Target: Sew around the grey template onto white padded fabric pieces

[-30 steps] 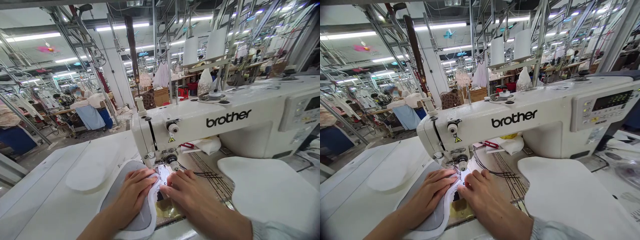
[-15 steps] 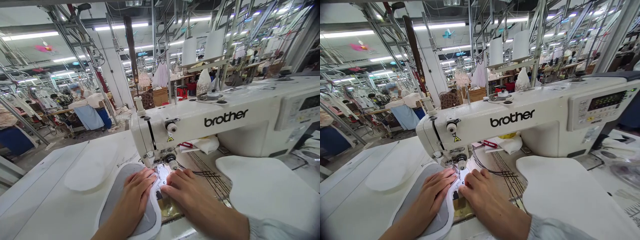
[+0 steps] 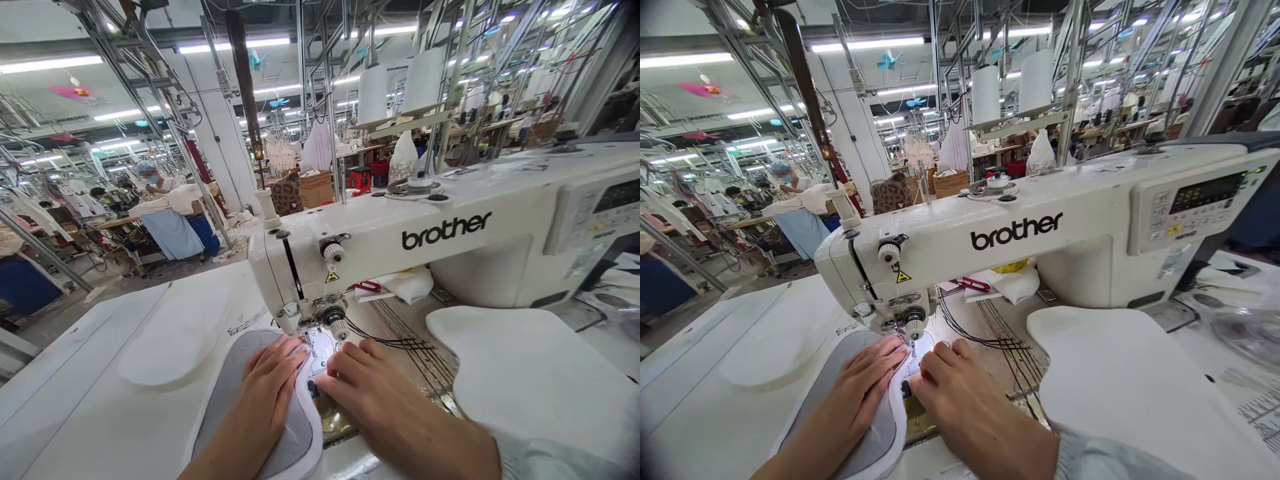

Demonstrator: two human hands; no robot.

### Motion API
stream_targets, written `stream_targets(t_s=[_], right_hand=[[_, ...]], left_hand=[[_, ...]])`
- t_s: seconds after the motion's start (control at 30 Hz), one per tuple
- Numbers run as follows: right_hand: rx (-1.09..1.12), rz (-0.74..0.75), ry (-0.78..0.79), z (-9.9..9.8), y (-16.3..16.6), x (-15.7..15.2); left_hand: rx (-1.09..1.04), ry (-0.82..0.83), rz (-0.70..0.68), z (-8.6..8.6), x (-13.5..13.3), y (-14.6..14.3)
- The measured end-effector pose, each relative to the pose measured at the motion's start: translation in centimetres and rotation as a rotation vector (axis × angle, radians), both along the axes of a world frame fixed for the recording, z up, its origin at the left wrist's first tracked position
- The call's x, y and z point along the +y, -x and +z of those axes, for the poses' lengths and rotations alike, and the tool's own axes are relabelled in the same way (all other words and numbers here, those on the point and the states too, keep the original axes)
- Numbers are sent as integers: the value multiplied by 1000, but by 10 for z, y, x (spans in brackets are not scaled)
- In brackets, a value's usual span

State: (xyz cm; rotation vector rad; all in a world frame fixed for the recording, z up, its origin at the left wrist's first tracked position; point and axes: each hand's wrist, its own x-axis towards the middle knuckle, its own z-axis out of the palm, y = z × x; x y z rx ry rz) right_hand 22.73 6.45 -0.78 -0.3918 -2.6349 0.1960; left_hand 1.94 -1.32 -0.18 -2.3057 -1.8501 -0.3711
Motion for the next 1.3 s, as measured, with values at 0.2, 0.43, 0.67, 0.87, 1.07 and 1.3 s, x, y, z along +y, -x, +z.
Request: stream_targets(t_s=[0.2,0.43,0.67,0.87,1.07,1.3], right_hand=[[71,-26,-88,0,0,-3],[165,-74,-145,-8,-1,-6],[50,-97,4,1,-5,-13],[25,-121,86,4,-13,-11],[15,-34,169,11,-20,-6],[4,56,207,15,-21,-4]], left_hand=[[51,-129,28,-18,-2,-2],[85,-174,126,-37,-6,-8],[27,-10,1,-3,-7,4],[82,-173,98,-14,-9,-10],[71,-171,313,-22,-13,-35],[86,-146,372,-20,-12,-44]])
